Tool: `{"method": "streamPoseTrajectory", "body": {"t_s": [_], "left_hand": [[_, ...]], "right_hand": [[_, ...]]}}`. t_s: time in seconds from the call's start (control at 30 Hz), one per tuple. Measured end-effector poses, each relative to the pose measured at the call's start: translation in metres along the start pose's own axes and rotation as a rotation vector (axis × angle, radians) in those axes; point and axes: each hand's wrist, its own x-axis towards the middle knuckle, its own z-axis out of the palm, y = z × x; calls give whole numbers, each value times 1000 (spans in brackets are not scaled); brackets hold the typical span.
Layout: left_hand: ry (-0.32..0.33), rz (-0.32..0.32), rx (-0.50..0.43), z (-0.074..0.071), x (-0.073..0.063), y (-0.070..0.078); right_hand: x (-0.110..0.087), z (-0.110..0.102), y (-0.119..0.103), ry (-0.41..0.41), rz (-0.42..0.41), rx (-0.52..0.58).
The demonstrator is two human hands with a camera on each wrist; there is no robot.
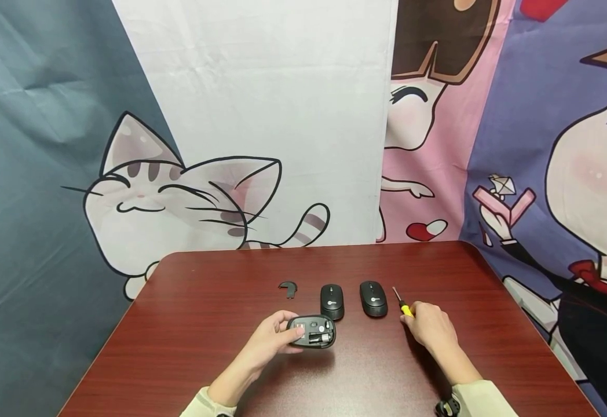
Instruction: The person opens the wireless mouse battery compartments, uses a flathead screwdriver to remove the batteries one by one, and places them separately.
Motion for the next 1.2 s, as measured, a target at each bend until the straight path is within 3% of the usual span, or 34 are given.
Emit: {"method": "streamPoseTrajectory", "body": {"t_s": [0.4, 0.67, 0.9, 1.2], "left_hand": [[1, -3, -5, 0, 1, -2], [-6, -4, -13, -1, 1, -3], [2, 0, -20, -1, 0, -2], [1, 0, -51, -4, 1, -3]], "right_hand": [[-1, -1, -1, -78, 60, -9], [-3, -1, -1, -75, 66, -9], [-11, -5, -9, 36, 43, 5], [-24, -13, -32, 192, -95, 92]]}}
